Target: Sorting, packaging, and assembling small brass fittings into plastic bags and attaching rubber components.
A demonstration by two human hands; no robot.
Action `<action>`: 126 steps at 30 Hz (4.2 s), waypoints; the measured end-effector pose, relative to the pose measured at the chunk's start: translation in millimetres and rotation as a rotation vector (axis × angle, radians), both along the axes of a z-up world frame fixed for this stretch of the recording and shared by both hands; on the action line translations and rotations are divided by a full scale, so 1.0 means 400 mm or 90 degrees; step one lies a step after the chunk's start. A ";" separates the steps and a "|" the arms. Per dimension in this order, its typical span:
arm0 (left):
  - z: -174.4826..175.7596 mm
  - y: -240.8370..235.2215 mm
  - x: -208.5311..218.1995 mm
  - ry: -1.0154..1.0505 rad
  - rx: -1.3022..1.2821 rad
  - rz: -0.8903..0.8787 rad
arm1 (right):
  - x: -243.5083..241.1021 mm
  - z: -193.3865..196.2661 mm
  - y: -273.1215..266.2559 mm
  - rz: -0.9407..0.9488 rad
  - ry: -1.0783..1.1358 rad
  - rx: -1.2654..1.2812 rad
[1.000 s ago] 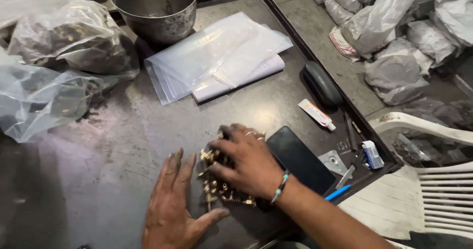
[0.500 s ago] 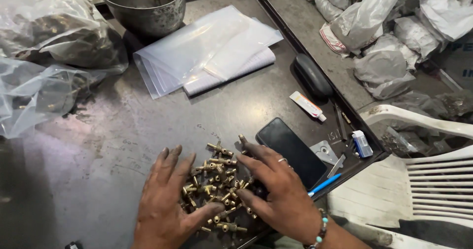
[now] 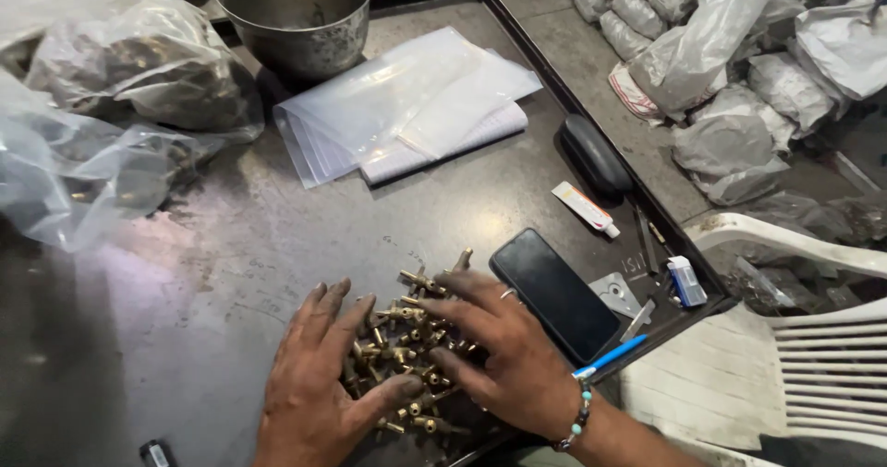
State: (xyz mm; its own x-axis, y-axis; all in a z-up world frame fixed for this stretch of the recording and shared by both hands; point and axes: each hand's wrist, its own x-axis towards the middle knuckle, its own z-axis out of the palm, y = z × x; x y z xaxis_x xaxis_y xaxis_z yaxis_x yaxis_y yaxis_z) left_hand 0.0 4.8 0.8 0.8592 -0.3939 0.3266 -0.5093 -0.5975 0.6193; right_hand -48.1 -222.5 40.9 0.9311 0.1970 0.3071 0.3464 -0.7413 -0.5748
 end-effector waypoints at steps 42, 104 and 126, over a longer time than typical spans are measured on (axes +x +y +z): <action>-0.026 -0.112 0.776 0.258 -0.178 0.379 | 0.803 -0.148 -0.474 -0.398 0.280 0.211; 0.089 0.085 -0.019 0.101 0.046 -0.091 | 0.047 -0.011 0.030 0.192 0.226 0.127; 0.051 0.392 0.062 -0.157 0.294 0.285 | -0.065 -0.096 0.032 -0.044 0.027 0.100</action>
State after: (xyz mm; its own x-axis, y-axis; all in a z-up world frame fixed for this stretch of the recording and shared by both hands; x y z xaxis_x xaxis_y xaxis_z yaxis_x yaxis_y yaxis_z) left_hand 24.9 161.5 21.3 0.8938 -0.1643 0.4173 -0.2451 -0.9582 0.1477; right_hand -74.0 -209.9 2.4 0.9534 0.0840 0.2899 0.2708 -0.6626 -0.6983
